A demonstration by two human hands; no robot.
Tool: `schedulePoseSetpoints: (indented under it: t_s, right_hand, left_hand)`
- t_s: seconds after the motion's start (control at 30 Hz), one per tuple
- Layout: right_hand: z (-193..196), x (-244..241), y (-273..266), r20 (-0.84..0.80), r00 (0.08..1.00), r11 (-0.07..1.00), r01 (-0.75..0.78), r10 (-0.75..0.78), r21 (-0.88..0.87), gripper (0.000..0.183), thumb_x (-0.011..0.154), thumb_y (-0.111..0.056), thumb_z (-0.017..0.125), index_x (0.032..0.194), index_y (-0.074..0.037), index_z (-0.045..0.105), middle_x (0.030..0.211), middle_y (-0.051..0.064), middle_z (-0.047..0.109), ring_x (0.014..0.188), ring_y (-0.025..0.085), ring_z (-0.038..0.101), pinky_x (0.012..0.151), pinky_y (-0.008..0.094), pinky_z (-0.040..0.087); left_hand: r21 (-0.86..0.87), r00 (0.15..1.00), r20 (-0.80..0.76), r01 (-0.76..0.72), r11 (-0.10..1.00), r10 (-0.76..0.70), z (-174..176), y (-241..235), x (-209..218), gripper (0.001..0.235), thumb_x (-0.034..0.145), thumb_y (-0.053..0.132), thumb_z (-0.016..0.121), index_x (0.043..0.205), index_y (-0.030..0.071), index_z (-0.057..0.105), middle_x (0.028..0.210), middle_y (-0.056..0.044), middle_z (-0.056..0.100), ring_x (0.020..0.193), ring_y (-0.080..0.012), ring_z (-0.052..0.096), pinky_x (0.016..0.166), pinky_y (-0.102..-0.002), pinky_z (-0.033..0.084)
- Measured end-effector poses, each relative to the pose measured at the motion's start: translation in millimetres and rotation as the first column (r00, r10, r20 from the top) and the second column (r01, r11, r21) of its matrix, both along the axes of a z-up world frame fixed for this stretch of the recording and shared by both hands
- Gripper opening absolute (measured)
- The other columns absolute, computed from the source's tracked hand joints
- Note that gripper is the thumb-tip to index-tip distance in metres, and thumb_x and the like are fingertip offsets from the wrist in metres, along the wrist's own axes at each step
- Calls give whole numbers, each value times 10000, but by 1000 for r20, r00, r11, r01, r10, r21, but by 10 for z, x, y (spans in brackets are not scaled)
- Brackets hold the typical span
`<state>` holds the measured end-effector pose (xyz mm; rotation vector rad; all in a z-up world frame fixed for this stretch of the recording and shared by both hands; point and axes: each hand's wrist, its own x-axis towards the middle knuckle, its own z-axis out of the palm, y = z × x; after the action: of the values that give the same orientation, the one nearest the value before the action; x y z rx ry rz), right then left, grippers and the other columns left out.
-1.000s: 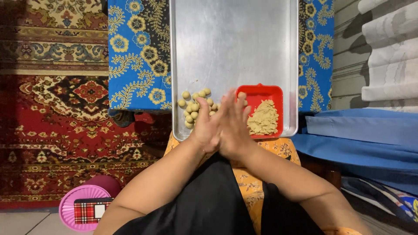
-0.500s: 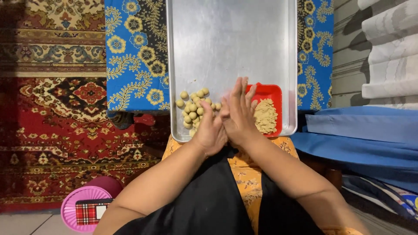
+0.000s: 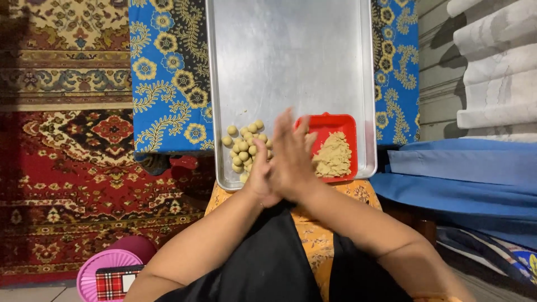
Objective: The person takes small portions of dough from a red container and rolls them between their palms to form smooth balls, placing the finished balls onto a metal tray. The process is repeated continuously throughout the clip.
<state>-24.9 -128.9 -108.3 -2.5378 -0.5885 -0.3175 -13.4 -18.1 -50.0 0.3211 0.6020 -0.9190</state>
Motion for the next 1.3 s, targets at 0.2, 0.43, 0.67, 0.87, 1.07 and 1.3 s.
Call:
schedulePoseSetpoints:
  t_s: [0.2,0.43,0.67,0.87,1.07,1.3]
  right_hand:
    - [635,-16,112,-510,844,986,139,-168,-95,885,971,-385,401,1612,62,-15,1661,346,94,1420,712,-118,1011,887,15]
    - [50,-48,-7,-340,939,999,44,-49,-21,961,1003,-681,302,1650,-98,-106,1729,194,4,1460,640,-152,1015,877,-68]
    - [14,-39,-94,-221,974,998,42,-53,-54,876,1008,-558,313,1669,-89,-18,1727,221,-13,1484,605,-155,1083,794,-64]
    - [-13,-28,-2,-37,999,1000,10,-9,25,1003,975,-708,198,1641,15,-3,1709,271,-13,1511,590,-123,1181,722,-70]
    - [202,-86,-128,-283,954,995,85,-94,-41,1125,901,-837,155,1647,-14,-22,1703,282,-12,1465,645,-129,1063,845,-11]
    - [8,-475,87,-107,990,989,-106,95,-103,1253,779,-949,145,1656,-57,96,1704,290,12,1497,639,-80,1135,754,-69]
  left_hand:
    - [-143,998,-33,-60,988,56,-155,89,-14,990,724,998,260,1203,190,574,1036,-93,682,913,-255,649,869,-347,521]
    - [11,988,-125,-91,996,92,289,122,104,1019,685,983,411,1141,127,724,1102,-143,755,981,-319,712,944,-465,570]
    - [62,992,111,-69,996,62,-90,47,-5,1122,712,953,233,1540,228,446,1512,-107,530,1370,-311,513,1185,-456,394]
    - [-220,643,545,-509,832,537,-330,-516,-292,975,891,848,243,1555,139,328,1528,-159,271,1398,-371,282,1163,-540,207]
    - [0,972,233,-38,999,37,-86,7,-64,1112,759,933,145,1598,224,320,1525,-112,488,1384,-298,494,1185,-453,384]
    - [23,978,205,20,1000,-24,164,-6,77,1077,781,905,152,1549,206,435,1453,-148,578,1313,-299,553,1128,-416,440]
